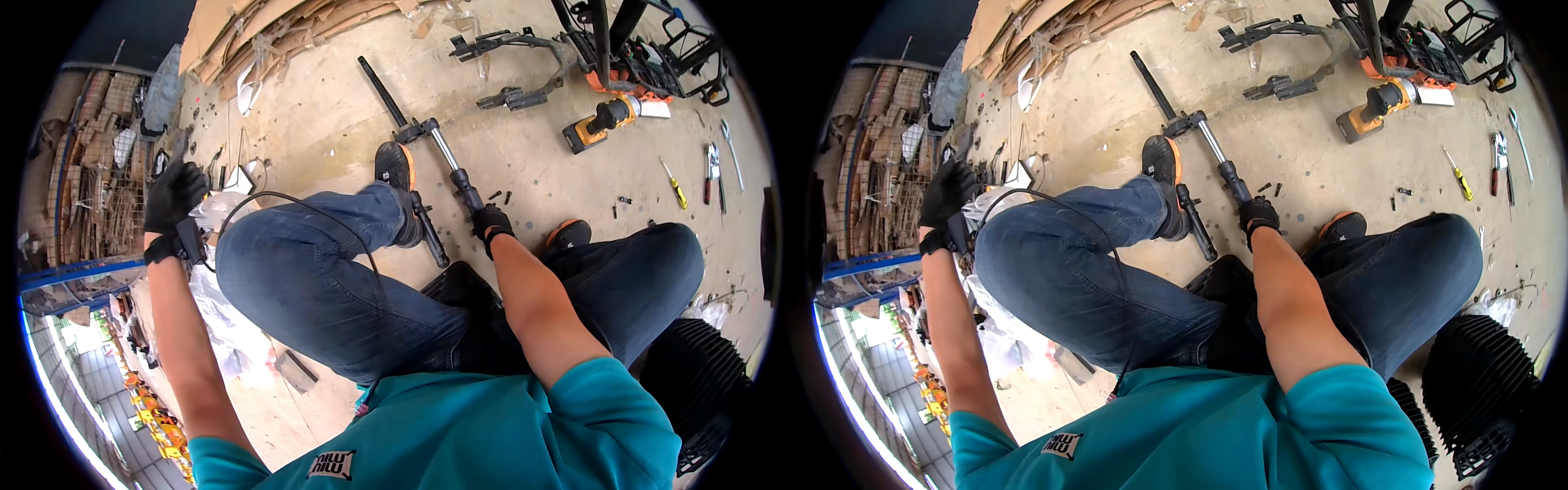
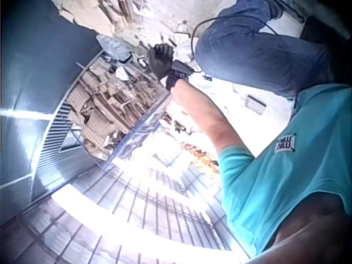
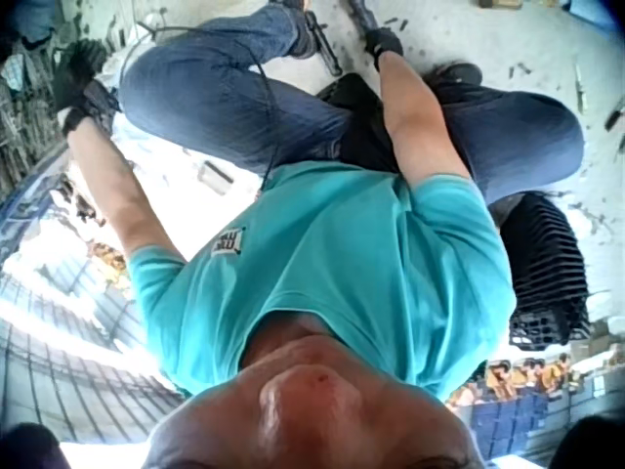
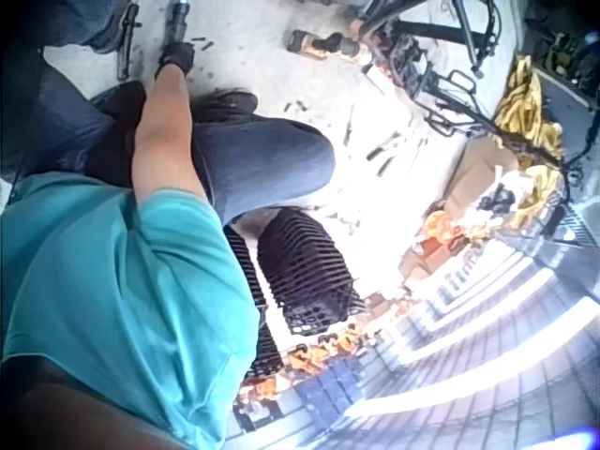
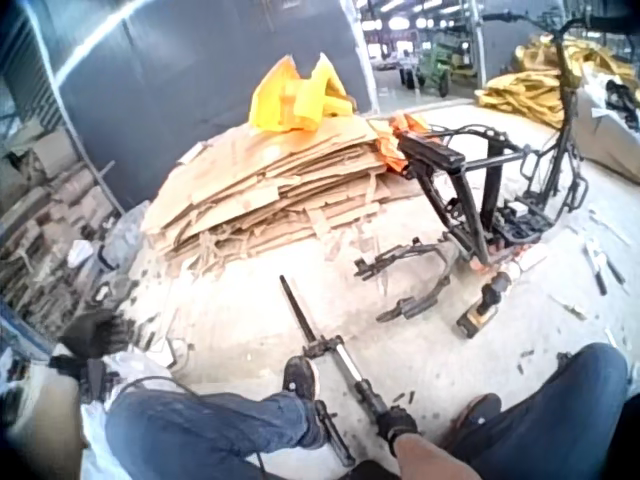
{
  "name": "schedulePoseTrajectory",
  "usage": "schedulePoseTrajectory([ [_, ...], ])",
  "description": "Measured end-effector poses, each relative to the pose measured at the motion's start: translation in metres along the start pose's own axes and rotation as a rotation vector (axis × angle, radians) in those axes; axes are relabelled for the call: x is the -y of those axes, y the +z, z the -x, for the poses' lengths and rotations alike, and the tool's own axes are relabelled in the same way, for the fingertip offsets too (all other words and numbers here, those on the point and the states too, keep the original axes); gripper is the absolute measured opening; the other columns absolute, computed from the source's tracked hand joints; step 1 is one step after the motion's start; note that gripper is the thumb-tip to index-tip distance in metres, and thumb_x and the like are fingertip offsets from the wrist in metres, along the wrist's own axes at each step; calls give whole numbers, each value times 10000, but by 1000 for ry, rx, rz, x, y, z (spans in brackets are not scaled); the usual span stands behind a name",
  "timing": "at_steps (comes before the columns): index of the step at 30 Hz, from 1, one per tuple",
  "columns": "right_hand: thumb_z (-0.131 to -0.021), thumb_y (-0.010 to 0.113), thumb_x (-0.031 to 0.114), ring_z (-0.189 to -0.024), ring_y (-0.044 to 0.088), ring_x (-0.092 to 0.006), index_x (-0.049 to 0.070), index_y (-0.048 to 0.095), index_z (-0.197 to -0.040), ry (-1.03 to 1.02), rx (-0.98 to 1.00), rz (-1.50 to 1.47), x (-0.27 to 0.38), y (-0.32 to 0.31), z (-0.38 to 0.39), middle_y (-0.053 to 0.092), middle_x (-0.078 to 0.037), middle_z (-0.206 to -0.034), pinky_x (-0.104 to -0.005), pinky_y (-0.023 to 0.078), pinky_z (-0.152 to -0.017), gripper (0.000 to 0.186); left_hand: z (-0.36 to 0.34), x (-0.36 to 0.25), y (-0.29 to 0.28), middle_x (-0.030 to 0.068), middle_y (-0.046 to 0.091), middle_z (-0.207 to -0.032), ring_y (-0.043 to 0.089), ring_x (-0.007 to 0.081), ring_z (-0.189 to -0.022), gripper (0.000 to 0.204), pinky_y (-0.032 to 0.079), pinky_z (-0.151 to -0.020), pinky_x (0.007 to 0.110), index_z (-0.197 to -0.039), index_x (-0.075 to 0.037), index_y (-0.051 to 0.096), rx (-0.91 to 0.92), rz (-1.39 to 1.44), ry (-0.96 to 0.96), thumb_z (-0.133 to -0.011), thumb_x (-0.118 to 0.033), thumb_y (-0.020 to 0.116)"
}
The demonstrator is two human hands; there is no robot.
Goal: The person holds a motorcycle front fork assembly on their lap while sitting, wipes the fork tubes with their gloved hands, and slides the inner tubes into the fork sliders.
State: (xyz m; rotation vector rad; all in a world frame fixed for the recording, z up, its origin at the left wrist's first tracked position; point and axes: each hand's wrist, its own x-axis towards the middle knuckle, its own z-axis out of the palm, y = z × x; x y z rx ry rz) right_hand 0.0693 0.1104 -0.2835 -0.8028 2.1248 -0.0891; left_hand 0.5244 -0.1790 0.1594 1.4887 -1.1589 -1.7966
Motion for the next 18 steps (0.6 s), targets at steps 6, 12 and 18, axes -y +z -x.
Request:
schedulePoseTrajectory([
  [6,-864,558,336,-1111,585,-342,76,546,-1221,-28,65,47,2,-6,13,564,-189,-1236,-430,475,-932,442,-14,77,-2,112,670,-942,640,273,-915,285,520,-820,399,-971,-69,630,-135,149,-102,-919,-345,582],
  [12,-851,591,270,-1113,586,-330,82,609,-1183,17,122,20,12,-1,17,606,-170,-1204,-418,474,-940,381,24,106,-73,117,659,-1001,614,255,-981,268,478,-908,367,-1039,-30,605,-210,-308,-1,-913,-268,600],
  [18,-896,525,313,-1074,620,-272,123,648,-1153,20,115,135,21,-3,22,634,-111,-1184,-415,496,-912,343,77,177,-46,118,656,-1021,612,247,-986,274,470,-908,344,-1040,-8,602,-318,-104,64,-924,-255,574],
])
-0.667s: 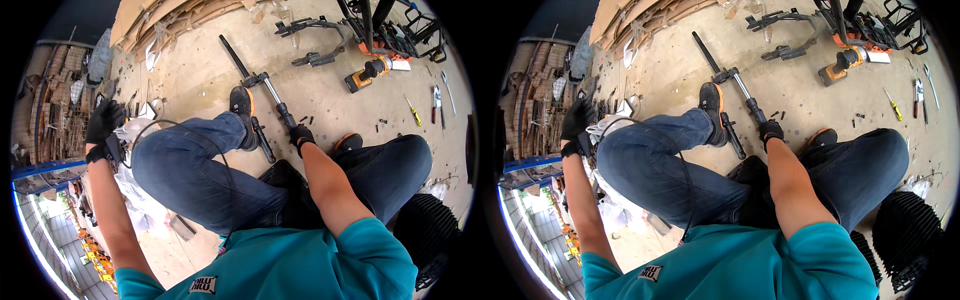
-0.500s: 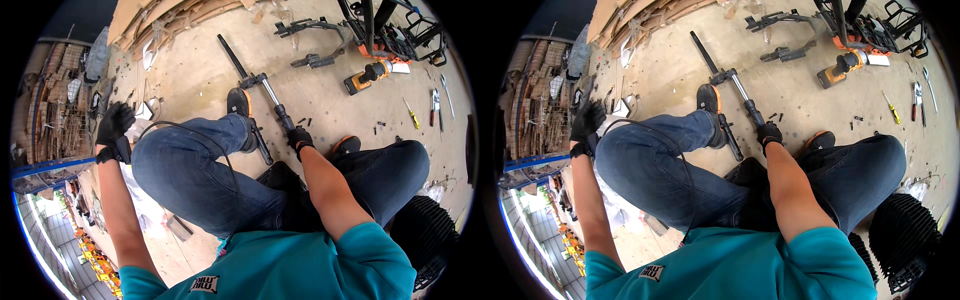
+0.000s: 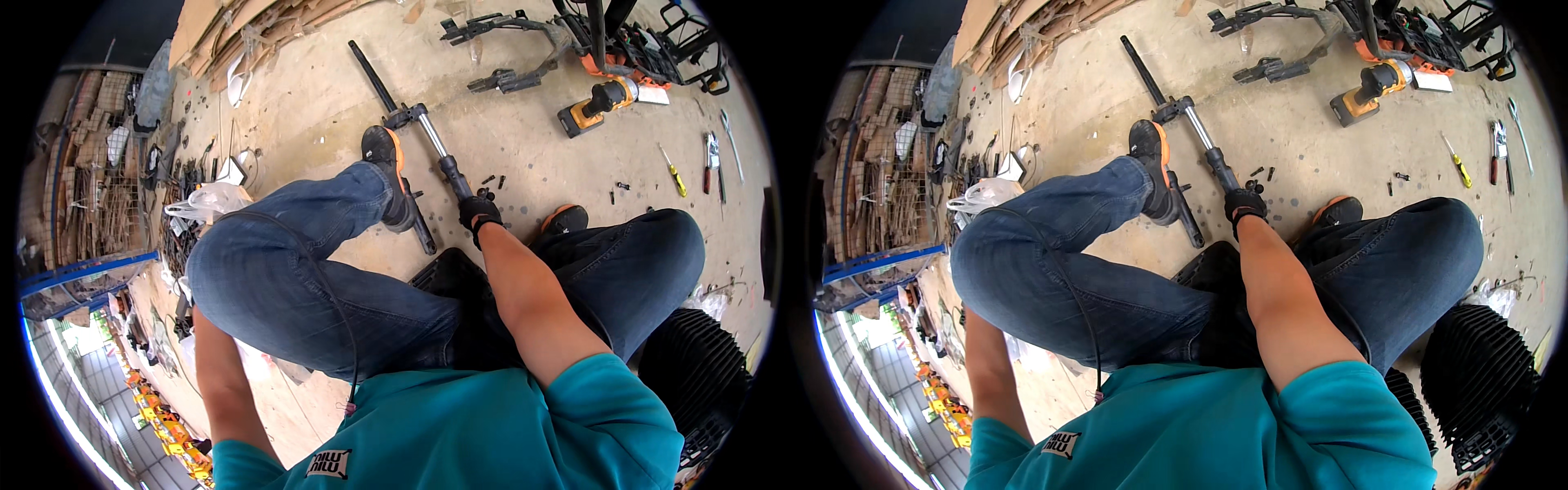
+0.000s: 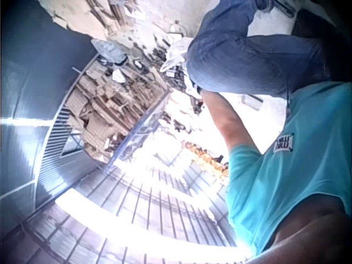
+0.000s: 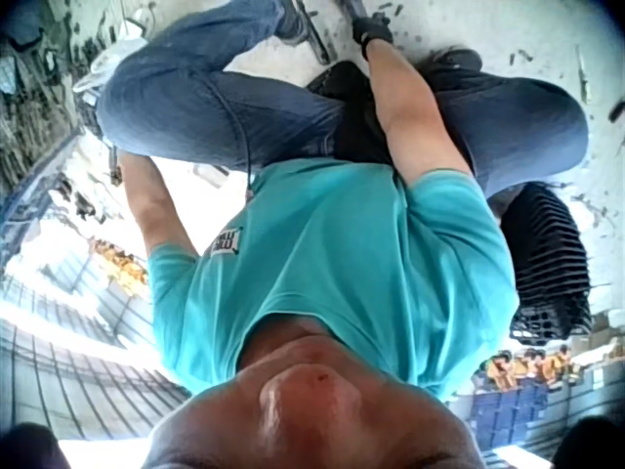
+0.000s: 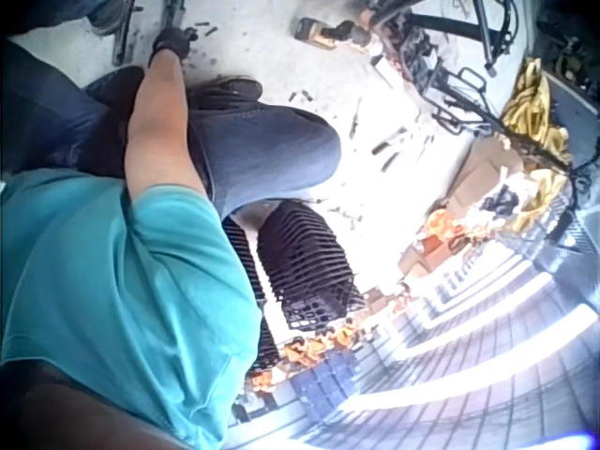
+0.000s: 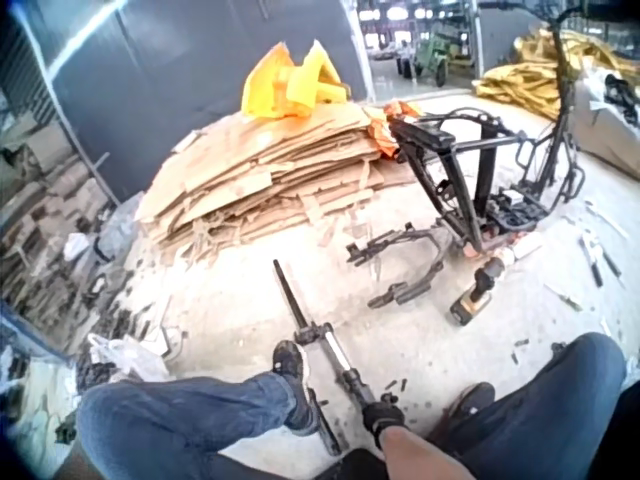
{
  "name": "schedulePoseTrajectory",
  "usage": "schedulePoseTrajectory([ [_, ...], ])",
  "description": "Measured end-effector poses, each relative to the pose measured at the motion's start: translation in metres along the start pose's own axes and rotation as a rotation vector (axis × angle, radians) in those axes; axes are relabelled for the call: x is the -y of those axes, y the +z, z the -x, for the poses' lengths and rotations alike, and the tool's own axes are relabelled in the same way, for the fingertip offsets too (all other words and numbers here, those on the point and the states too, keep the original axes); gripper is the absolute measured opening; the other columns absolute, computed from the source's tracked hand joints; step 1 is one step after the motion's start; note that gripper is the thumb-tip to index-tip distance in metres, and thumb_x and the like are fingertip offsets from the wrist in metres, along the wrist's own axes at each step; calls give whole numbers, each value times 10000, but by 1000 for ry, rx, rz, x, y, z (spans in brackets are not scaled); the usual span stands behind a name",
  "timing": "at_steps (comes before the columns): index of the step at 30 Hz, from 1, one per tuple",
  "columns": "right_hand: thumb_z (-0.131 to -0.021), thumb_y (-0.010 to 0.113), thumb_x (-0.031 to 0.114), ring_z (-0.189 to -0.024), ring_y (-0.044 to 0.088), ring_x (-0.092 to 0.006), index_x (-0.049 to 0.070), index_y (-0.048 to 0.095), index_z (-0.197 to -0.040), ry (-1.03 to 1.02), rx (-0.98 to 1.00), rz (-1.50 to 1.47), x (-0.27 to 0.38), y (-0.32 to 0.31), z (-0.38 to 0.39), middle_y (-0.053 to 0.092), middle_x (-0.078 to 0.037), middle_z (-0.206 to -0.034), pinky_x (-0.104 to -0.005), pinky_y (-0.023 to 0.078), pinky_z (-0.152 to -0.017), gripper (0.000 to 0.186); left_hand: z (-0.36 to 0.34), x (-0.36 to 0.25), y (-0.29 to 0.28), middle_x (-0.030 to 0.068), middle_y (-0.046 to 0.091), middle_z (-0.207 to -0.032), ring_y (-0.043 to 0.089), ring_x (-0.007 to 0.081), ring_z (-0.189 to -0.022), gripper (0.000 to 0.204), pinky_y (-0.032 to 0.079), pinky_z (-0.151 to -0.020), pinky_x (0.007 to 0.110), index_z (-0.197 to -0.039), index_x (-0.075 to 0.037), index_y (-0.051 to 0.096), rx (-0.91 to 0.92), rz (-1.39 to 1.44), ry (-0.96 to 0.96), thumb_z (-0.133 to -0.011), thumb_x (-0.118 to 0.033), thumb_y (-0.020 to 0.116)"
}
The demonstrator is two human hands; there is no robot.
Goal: The person holds a motorcycle front fork assembly on their lap while sitting, wipes the fork tubes with their gloved hands, and slides the inner tubes into the fork sliders.
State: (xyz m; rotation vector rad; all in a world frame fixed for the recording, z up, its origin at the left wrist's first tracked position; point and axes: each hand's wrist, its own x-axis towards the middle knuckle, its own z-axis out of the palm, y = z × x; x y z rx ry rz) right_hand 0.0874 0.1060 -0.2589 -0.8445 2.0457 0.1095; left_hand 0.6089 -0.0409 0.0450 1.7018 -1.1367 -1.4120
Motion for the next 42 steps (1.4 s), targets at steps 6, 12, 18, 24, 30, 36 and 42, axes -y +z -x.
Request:
schedulePoseTrajectory([
  [6,-830,620,404,-1061,622,-284,89,634,-1172,-85,127,-97,-15,-5,-22,639,-132,-1164,-400,507,-890,465,-14,-25,59,118,653,-1030,611,249,-984,272,467,-913,344,-1033,-7,602,20,298,-41,-928,-254,563],
  [12,-708,731,376,-1046,630,-282,63,635,-1161,-4,120,-163,-14,7,-19,644,-172,-1135,-380,507,-881,559,-56,-80,90,135,653,-1025,620,245,-981,247,485,-905,363,-1010,-17,599,103,222,-83,-917,-246,589],
  [18,-726,700,432,-926,663,-292,55,706,-967,-106,193,-381,-17,10,-13,695,-163,-928,-379,508,-814,447,-62,-52,128,129,658,-1055,620,245,-999,302,478,-909,331,-1141,9,585,236,173,-39,-950,-216,519],
  [24,-737,693,499,-792,669,-274,27,695,-858,-117,153,-566,-16,29,-5,693,-137,-814,-385,505,-737,488,-98,-52,92,155,683,-952,651,292,-953,244,520,-891,429,-995,-9,616,109,433,-176,-944,-232,530],
  [30,-719,703,496,-781,671,-261,35,692,-845,-70,124,-573,-20,34,-7,692,-115,-782,-384,507,-732,478,-129,-77,126,180,669,-1000,647,311,-971,285,517,-906,447,-1017,10,621,214,362,-125,-949,-246,516],
  [36,-738,717,460,-584,592,-191,48,662,-763,-100,27,-579,-14,48,-5,632,-67,-658,-339,462,-566,417,-185,9,17,118,665,-902,647,283,-890,274,465,-959,442,-937,-16,615,468,544,-289,-959,-258,487],
  [42,-774,694,467,-596,592,-193,35,654,-802,-97,33,-521,-22,33,-3,635,-75,-665,-344,458,-568,435,-198,60,16,153,664,-979,628,310,-960,273,498,-907,433,-1076,22,586,219,-314,38,-924,-198,532],
])
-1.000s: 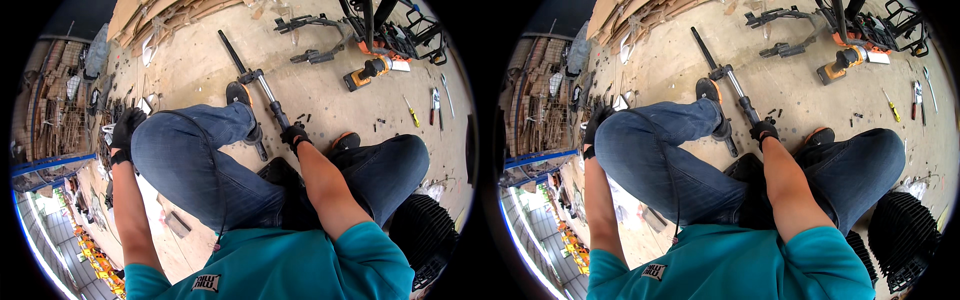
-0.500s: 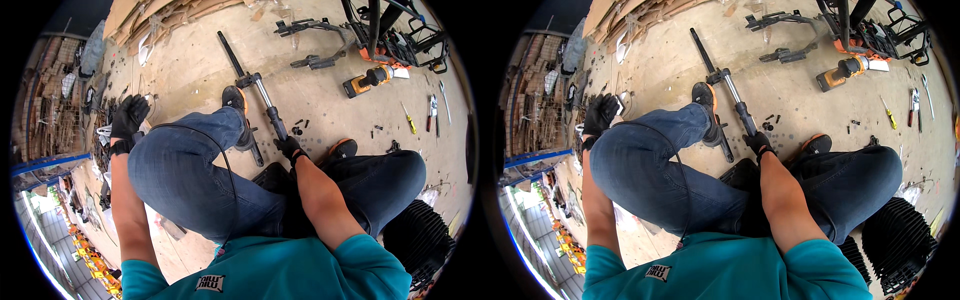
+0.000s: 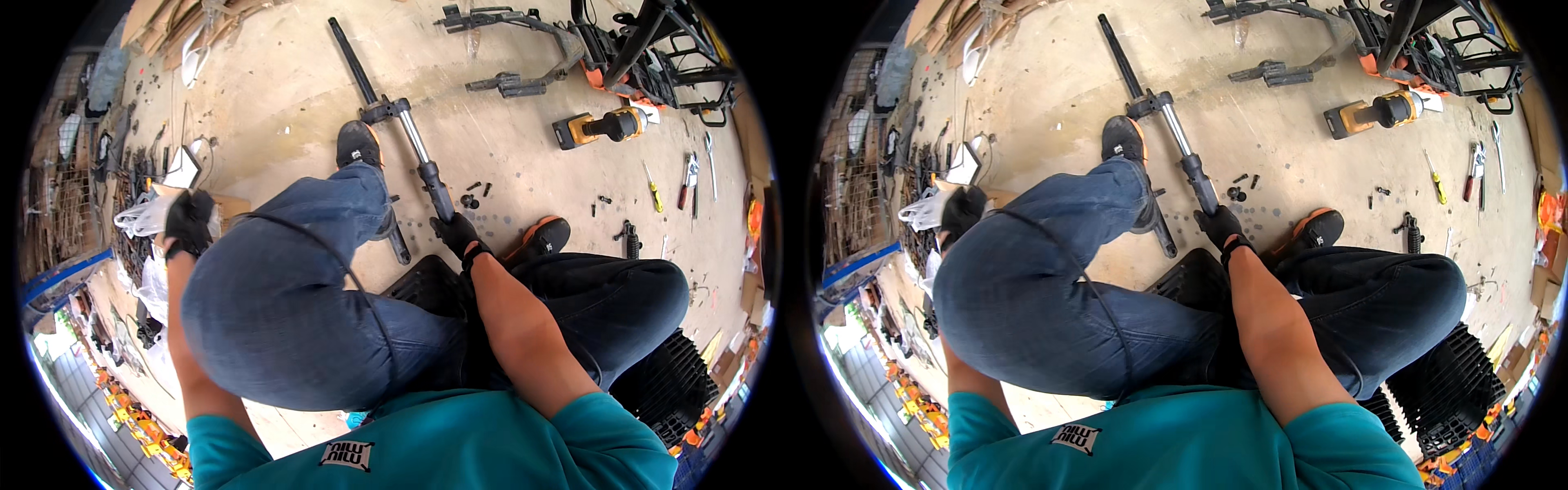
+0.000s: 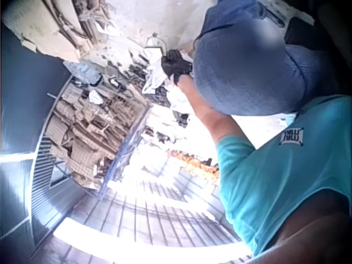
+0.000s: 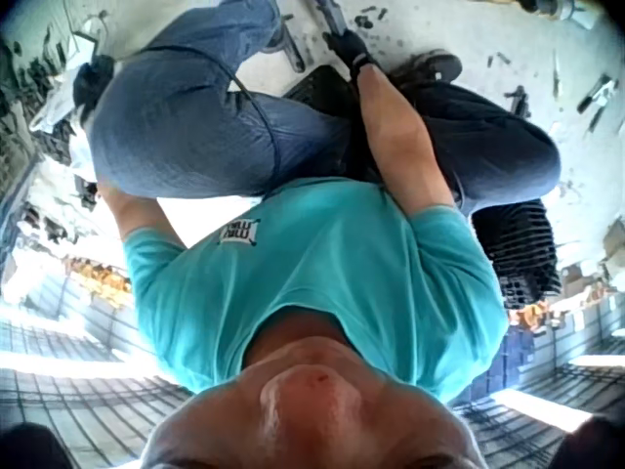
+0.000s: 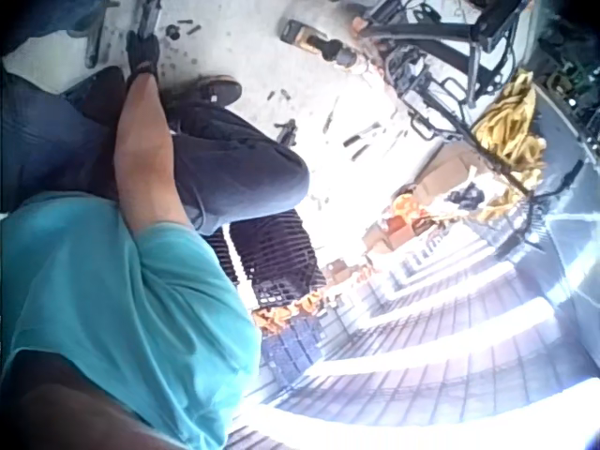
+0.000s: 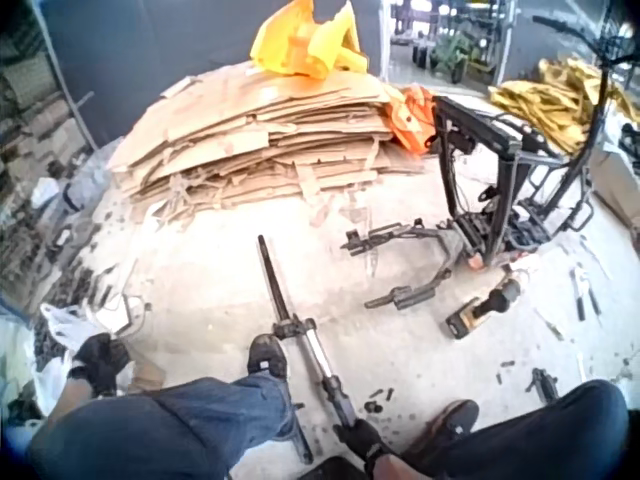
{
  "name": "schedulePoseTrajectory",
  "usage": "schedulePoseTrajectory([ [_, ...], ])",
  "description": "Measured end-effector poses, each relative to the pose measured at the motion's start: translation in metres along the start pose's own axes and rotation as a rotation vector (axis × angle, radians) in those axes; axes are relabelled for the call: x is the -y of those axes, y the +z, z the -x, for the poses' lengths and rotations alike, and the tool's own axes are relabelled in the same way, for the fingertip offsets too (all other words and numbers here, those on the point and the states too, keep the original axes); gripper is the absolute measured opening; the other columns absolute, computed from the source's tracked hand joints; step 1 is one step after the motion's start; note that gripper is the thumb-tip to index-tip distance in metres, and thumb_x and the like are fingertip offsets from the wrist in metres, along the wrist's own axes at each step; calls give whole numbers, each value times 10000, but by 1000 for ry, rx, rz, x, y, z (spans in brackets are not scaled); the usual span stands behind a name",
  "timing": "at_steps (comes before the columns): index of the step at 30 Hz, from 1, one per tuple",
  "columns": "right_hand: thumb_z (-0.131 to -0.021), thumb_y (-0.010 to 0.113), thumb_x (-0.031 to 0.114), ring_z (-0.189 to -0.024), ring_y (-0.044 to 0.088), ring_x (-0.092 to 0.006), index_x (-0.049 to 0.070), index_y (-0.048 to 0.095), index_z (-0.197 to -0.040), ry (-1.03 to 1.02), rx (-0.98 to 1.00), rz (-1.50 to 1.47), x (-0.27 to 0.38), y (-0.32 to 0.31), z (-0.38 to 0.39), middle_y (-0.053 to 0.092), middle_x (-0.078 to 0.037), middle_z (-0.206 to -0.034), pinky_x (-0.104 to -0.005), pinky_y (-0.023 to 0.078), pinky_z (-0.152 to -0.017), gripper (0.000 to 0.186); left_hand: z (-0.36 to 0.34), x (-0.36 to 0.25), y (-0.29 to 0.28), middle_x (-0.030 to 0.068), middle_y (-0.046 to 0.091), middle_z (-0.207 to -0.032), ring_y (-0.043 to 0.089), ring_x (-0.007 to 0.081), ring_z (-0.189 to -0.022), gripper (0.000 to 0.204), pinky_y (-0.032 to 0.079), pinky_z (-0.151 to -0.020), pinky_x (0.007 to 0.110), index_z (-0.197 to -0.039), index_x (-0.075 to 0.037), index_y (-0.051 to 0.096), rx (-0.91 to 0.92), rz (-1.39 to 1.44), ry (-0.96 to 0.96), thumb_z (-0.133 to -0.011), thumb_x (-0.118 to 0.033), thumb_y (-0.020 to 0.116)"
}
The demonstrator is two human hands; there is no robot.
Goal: The person holds a motorcycle front fork assembly on their lap while sitting, wipes the fork tubes with their gloved hands, and slides the inner tubes into the fork sliders.
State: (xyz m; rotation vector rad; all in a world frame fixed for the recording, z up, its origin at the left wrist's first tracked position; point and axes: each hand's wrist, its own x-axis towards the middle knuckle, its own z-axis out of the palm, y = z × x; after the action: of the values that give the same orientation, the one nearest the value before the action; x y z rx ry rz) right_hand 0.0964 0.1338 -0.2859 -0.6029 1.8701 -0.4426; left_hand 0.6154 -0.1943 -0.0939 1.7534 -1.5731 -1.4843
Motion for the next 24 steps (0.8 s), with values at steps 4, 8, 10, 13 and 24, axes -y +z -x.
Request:
schedulePoseTrajectory([
  [4,-786,678,496,-796,666,-284,24,671,-882,16,79,59,15,-1,8,691,-123,-789,-390,498,-735,481,-31,-99,-29,172,645,-1083,624,300,-1014,273,504,-929,406,-1126,42,568,-59,387,143,-952,-159,506],
  [8,-809,667,475,-780,669,-285,18,668,-898,4,153,60,1,19,7,692,-120,-777,-387,501,-721,466,-42,-275,60,165,594,-1208,585,277,-1113,357,454,-1011,399,-1217,36,531,387,472,169,-989,-228,450],
  [10,-814,672,493,-671,643,-240,24,649,-817,-16,91,47,11,24,18,650,-105,-690,-374,488,-627,469,-30,-296,88,158,585,-1230,574,269,-1129,385,430,-1033,403,-1249,35,514,515,381,270,-995,-243,431],
  [13,-831,666,491,-602,618,-206,33,646,-774,-12,142,2,6,30,12,625,-85,-640,-363,477,-567,461,-17,-296,116,153,619,-1149,616,255,-1059,394,501,-956,370,-1212,51,538,484,296,268,-992,-260,438],
  [24,-856,612,524,-531,556,-203,50,678,-773,-26,261,37,-5,51,-9,583,-76,-607,-360,454,-515,486,56,-370,-4,158,571,-1272,550,286,-1180,340,417,-1048,421,-1240,-5,544,544,340,279,-979,-206,459],
])
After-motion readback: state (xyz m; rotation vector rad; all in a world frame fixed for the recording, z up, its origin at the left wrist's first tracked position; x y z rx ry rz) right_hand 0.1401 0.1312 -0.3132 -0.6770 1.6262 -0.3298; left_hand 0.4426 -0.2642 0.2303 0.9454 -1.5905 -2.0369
